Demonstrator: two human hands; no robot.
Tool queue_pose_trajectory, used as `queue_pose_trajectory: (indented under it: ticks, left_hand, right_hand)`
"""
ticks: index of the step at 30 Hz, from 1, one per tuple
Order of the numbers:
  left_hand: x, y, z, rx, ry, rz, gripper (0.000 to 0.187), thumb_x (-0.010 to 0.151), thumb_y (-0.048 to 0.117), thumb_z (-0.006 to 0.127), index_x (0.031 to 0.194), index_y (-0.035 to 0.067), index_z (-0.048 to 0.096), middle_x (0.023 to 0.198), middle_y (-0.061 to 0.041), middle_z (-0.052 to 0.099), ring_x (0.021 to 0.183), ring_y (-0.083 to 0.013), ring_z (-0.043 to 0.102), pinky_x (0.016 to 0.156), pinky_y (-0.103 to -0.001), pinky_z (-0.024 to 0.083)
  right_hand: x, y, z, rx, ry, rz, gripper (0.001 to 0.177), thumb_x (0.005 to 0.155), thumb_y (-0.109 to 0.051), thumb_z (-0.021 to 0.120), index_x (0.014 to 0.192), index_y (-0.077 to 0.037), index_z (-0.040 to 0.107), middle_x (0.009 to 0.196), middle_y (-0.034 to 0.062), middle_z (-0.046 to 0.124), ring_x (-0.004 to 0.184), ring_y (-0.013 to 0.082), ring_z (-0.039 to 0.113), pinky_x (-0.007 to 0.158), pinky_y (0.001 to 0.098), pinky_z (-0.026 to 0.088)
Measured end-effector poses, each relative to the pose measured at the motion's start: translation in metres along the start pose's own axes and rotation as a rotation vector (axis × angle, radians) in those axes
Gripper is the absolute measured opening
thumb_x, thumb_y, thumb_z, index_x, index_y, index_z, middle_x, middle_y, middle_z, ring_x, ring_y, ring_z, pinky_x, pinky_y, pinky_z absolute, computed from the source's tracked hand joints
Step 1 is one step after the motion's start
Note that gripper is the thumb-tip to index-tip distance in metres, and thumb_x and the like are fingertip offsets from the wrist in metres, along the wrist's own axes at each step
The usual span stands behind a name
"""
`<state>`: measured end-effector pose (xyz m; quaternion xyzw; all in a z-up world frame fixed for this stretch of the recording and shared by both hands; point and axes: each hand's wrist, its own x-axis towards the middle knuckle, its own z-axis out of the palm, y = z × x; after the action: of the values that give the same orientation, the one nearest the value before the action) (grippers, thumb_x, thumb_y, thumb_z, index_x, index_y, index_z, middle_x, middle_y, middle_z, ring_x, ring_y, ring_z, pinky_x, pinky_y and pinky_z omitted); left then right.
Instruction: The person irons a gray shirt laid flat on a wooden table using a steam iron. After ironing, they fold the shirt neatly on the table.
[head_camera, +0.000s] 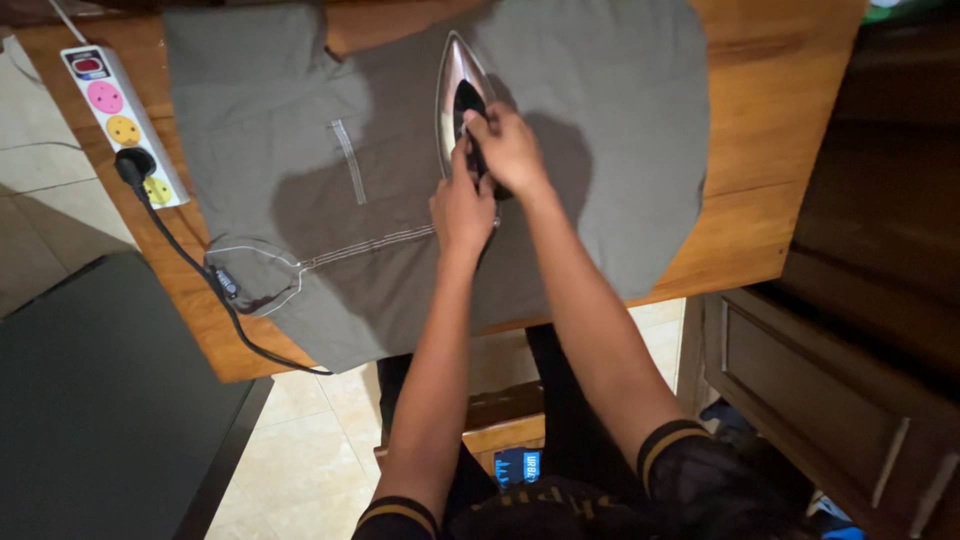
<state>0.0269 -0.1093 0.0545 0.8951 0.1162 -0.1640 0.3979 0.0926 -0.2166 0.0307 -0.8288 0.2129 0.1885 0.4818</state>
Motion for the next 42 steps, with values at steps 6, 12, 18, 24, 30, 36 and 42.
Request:
queue_pose_trajectory:
  ticks: [6, 12, 18, 24, 30, 36, 42]
  left_hand:
    - [-0.035, 0.003, 0.000, 0.139, -0.076, 0.068, 0.065, 0.089, 0.017, 0.069, 0.149, 0.013, 0.042, 0.090, -0.025, 0.072, 0.083, -0.0458, 0.068, 0.078, -0.059, 0.050]
    - [-0.028, 0.023, 0.001, 0.178, -0.055, 0.131, 0.063, 0.088, 0.014, 0.067, 0.147, 0.007, 0.046, 0.092, -0.024, 0.071, 0.083, -0.0452, 0.067, 0.079, -0.061, 0.048]
    - [0.017, 0.044, 0.009, 0.171, -0.025, 0.117, 0.056, 0.092, 0.016, 0.063, 0.145, 0.006, 0.049, 0.114, -0.020, 0.070, 0.103, -0.0421, 0.065, 0.086, -0.060, 0.045]
    - [-0.020, 0.044, 0.012, 0.179, -0.107, 0.115, 0.059, 0.089, 0.016, 0.061, 0.145, 0.004, 0.048, 0.109, -0.020, 0.071, 0.103, -0.0426, 0.065, 0.089, -0.061, 0.043]
    - [-0.053, 0.042, 0.024, 0.132, -0.141, 0.050, 0.057, 0.088, 0.019, 0.064, 0.141, 0.006, 0.050, 0.102, -0.019, 0.072, 0.101, -0.0408, 0.066, 0.091, -0.060, 0.042]
    - [-0.026, 0.044, 0.021, 0.163, 0.028, 0.190, 0.048, 0.085, 0.018, 0.068, 0.131, 0.009, 0.058, 0.100, -0.015, 0.073, 0.095, -0.0369, 0.067, 0.086, -0.057, 0.043]
    - [-0.043, 0.022, -0.029, -0.050, -0.129, -0.084, 0.022, 0.098, 0.027, 0.073, 0.113, 0.013, 0.063, 0.093, -0.007, 0.077, 0.096, -0.0271, 0.073, 0.091, -0.043, 0.052]
  right_hand:
    - [-0.044, 0.026, -0.002, -0.015, 0.054, -0.059, 0.047, 0.096, -0.048, 0.063, 0.106, -0.002, 0.066, 0.089, 0.0183, 0.075, 0.082, 0.0353, 0.075, 0.075, 0.0434, 0.056]
    - [-0.034, 0.011, -0.017, -0.267, 0.084, -0.051, 0.045, 0.100, -0.047, 0.056, 0.113, -0.006, 0.066, 0.100, 0.0235, 0.074, 0.096, 0.0465, 0.069, 0.081, 0.0542, 0.053]
    - [0.006, -0.017, -0.029, -0.399, 0.151, -0.030, 0.048, 0.097, -0.050, 0.052, 0.126, -0.011, 0.061, 0.109, 0.0226, 0.072, 0.099, 0.0487, 0.067, 0.083, 0.0608, 0.051]
    - [-0.034, 0.008, -0.035, -0.484, 0.099, 0.011, 0.044, 0.103, -0.049, 0.050, 0.119, -0.010, 0.062, 0.110, 0.0214, 0.073, 0.099, 0.0465, 0.070, 0.084, 0.0602, 0.052]
    - [-0.065, 0.033, -0.040, -0.514, 0.100, -0.017, 0.044, 0.101, -0.048, 0.051, 0.114, -0.008, 0.060, 0.108, 0.0226, 0.072, 0.096, 0.0496, 0.068, 0.080, 0.0606, 0.052]
    - [-0.034, 0.010, -0.046, -0.574, 0.167, 0.079, 0.046, 0.099, -0.054, 0.053, 0.119, -0.013, 0.062, 0.105, 0.0220, 0.074, 0.095, 0.0490, 0.069, 0.081, 0.0616, 0.052]
    - [-0.073, -0.020, -0.032, -0.576, 0.253, -0.131, 0.069, 0.085, -0.039, 0.072, 0.144, -0.011, 0.048, 0.136, 0.0214, 0.054, 0.127, 0.0452, 0.054, 0.100, 0.0588, 0.044]
